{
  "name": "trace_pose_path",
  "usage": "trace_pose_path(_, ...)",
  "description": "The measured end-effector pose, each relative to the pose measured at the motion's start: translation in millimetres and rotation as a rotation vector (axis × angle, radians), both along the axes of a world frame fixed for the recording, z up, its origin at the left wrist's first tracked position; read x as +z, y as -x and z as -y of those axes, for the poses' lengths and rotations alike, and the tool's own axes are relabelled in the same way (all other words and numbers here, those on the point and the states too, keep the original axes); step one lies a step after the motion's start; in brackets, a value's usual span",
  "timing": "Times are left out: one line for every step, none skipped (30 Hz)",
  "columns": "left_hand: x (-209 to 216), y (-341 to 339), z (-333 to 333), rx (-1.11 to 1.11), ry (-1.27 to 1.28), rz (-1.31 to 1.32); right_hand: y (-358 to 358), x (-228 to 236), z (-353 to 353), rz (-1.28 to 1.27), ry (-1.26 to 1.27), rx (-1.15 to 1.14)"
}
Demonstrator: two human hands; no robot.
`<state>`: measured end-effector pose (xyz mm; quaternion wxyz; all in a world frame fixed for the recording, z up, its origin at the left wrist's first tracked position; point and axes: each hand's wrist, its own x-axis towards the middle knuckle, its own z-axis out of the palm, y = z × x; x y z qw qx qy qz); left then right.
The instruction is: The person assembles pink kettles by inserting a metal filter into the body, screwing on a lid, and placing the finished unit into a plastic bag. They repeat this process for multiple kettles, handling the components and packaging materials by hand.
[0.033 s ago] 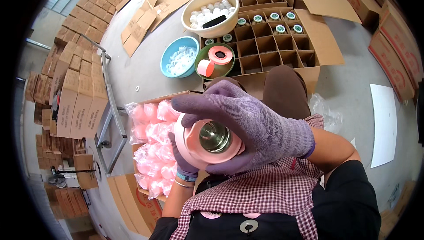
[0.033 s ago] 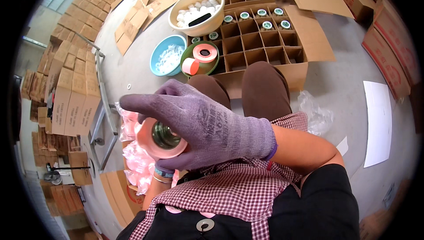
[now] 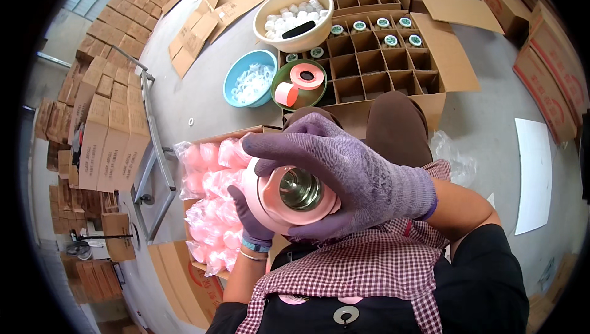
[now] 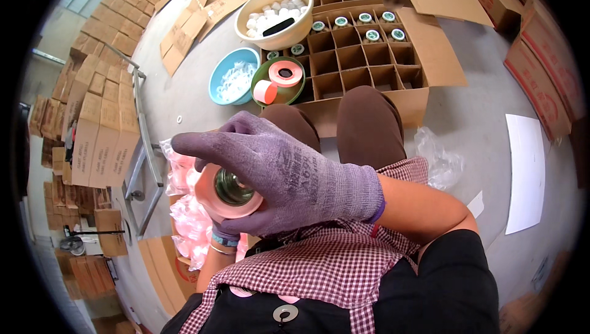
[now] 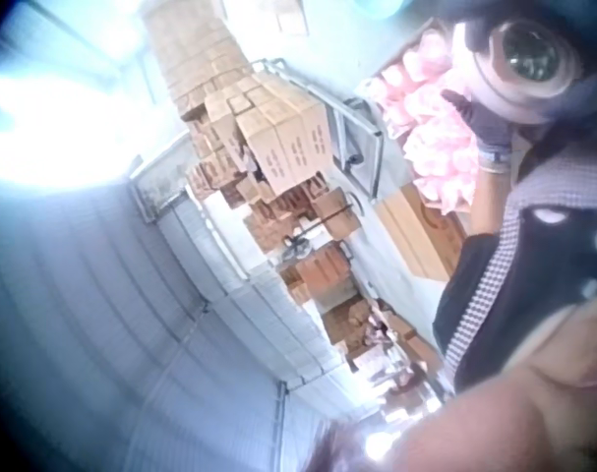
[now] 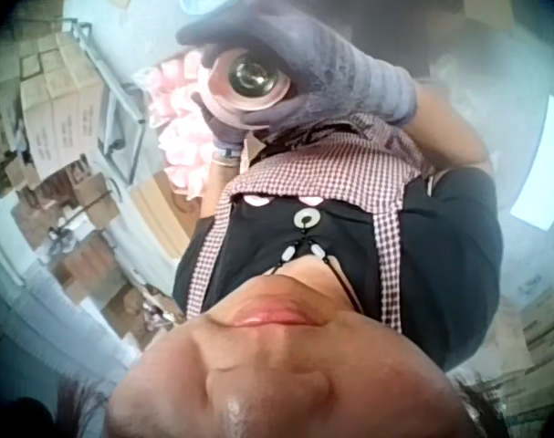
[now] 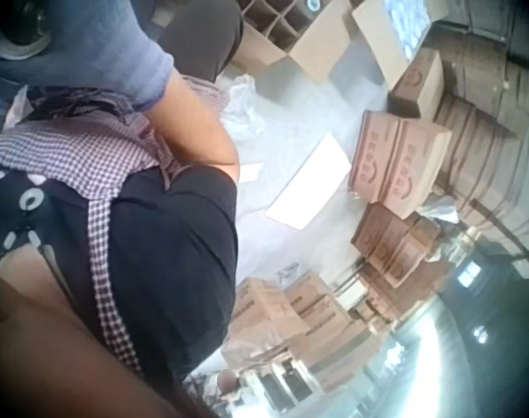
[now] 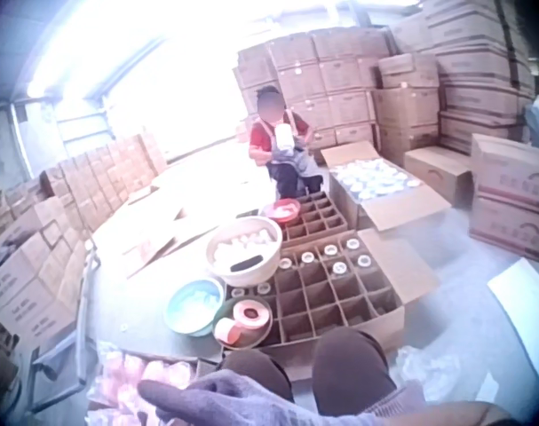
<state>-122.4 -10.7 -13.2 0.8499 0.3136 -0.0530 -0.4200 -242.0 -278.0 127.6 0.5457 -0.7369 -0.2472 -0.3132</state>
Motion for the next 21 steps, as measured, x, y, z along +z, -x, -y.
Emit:
trace_pose_path(-0.3, -2.7, -5.2, -0.003, -0.01, -0.007, -0.1, -0.9, -0.7, -0.009, -0.002, 0.014)
trace_pose_path(-1.3, -5.1, -11.1, -0.005, -0.015, -0.014, -0.9, -1.6, -1.2, -0.019, -0.004, 0.028)
trace_pose_path(-3.4, -6.9, -17.8, -0.006, -0.019, -0.031, -2.9, -1.3, -3.2, -0.026, -0.004, 0.048)
trace_pose_path(-6.0, -10.2, -24.7, -0.005, -0.026, -0.043, -3.6, 0.4, -4.9, -0.033, -0.022, 0.049)
trace_pose_path(-7.6, -12.6, -36.1, 0.01, -0.032, -0.049, -7.2, 0.2, -7.6, -0.027, -0.023, 0.064)
trace_pose_path(-8.9, -18.4, -47.1, 0.034, -0.034, -0.052, -12.0, -1.0, -10.5, -0.014, -0.021, 0.082)
trace_pose_path(-13.2, -25.1, -61.2, 0.068, -0.027, -0.06, -19.6, -5.6, -14.5, -0.008, -0.014, 0.101)
trace_pose_path(-20.3, -34.9, -77.8, 0.119, -0.015, -0.059, -29.9, -13.8, -18.9, 0.041, 0.034, 0.116)
trace_pose_path(-29.4, -50.7, -87.9, 0.169, -0.013, -0.04, -43.1, -17.3, -13.5, 0.016, 0.043, 0.151)
trace_pose_path(-35.9, -63.8, -103.9, 0.253, -0.053, 0.018, -62.3, -18.3, -8.0, 0.015, 0.008, 0.192)
trace_pose_path(-45.2, -75.3, -117.1, 0.343, -0.138, 0.132, -81.1, -20.6, 0.0, -0.013, 0.013, 0.214)
trace_pose_path(-53.8, -81.4, -128.7, 0.447, -0.335, 0.335, -103.0, -30.7, 11.4, -0.097, 0.015, 0.205)
trace_pose_path(-63.0, -88.2, -138.3, 0.55, -0.56, 0.511, -125.0, -42.6, 24.5, -0.208, 0.026, 0.178)
trace_pose_path(-76.3, -94.9, -141.0, 0.606, -0.573, 0.569, -145.7, -56.7, 39.1, -0.331, 0.04, 0.119)
trace_pose_path(-74.1, -96.2, -137.0, 0.624, -0.697, 0.644, -172.3, -81.6, 52.1, -0.482, 0.077, 0.003)
trace_pose_path(-72.2, -97.0, -133.3, 0.642, -0.825, 0.71, -196.5, -97.7, 74.7, -0.597, 0.212, -0.061)
trace_pose_path(-76.2, -98.4, -134.2, 0.699, -0.785, 0.628, -222.6, -99.1, 95.6, -0.848, 0.193, -0.071)
trace_pose_path(-81.2, -102.3, -131.3, 0.749, -0.733, 0.55, -253.9, -132.8, 122.0, -0.793, 0.248, -0.175)
trace_pose_path(-91.0, -108.2, -131.2, 0.763, -0.738, 0.526, -296.9, -177.2, 165.7, -0.731, 0.327, -0.325)
trace_pose_path(-100.8, -109.7, -135.7, 0.753, -0.733, 0.511, -328.5, -187.8, 186.9, -0.737, 0.322, -0.418)
trace_pose_path(-112.1, -112.9, -138.0, 0.715, -0.704, 0.499, -361.3, -201.5, 214.1, -0.649, 0.379, -0.52)
